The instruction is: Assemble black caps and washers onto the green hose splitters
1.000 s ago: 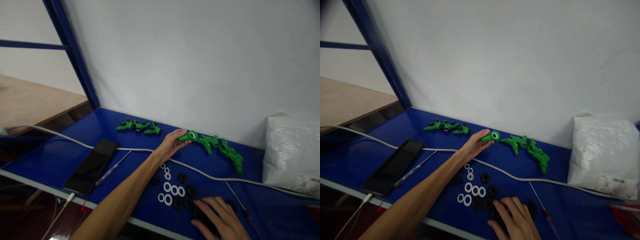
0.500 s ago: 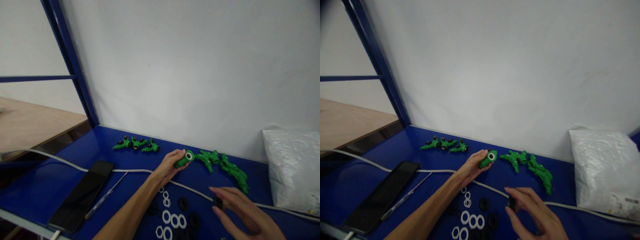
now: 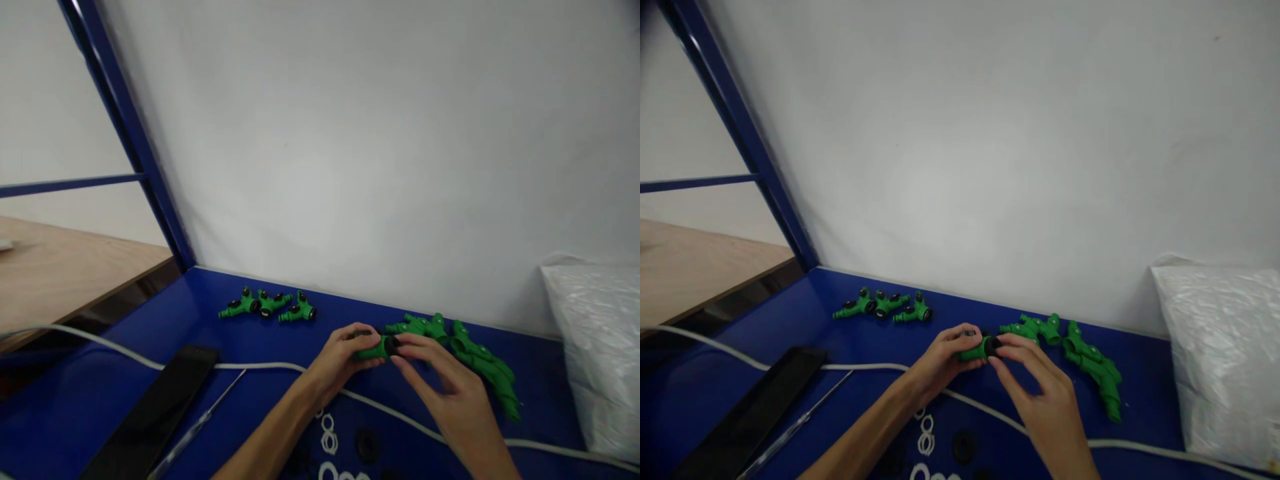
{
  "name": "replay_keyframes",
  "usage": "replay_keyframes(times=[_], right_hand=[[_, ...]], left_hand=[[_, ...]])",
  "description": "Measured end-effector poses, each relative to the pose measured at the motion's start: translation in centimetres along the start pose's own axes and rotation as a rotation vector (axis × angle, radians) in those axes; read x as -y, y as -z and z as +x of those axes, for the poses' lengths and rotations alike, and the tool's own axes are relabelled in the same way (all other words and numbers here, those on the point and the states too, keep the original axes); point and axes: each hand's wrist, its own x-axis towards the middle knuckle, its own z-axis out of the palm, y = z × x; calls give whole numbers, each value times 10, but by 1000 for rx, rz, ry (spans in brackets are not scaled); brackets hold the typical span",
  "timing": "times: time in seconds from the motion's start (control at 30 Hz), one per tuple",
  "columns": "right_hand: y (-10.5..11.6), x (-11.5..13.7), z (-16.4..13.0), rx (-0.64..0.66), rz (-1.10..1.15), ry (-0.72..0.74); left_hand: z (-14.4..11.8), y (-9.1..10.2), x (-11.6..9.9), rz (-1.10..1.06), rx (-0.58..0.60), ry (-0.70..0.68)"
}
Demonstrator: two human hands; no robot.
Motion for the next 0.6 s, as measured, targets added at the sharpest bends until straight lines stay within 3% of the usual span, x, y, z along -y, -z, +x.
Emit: replay_keyframes(times=[0.3,0.43,0.6], right_hand=[[-4,-1,-2,5,-100,119],[-4,-1,-2,36,-131,175],[-2,0,-2,77,-135,230]], left_hand=[[4,3,7,83,-106,-35],[5,3,6,57,-174,18],[3,7,3,45,-80,102]])
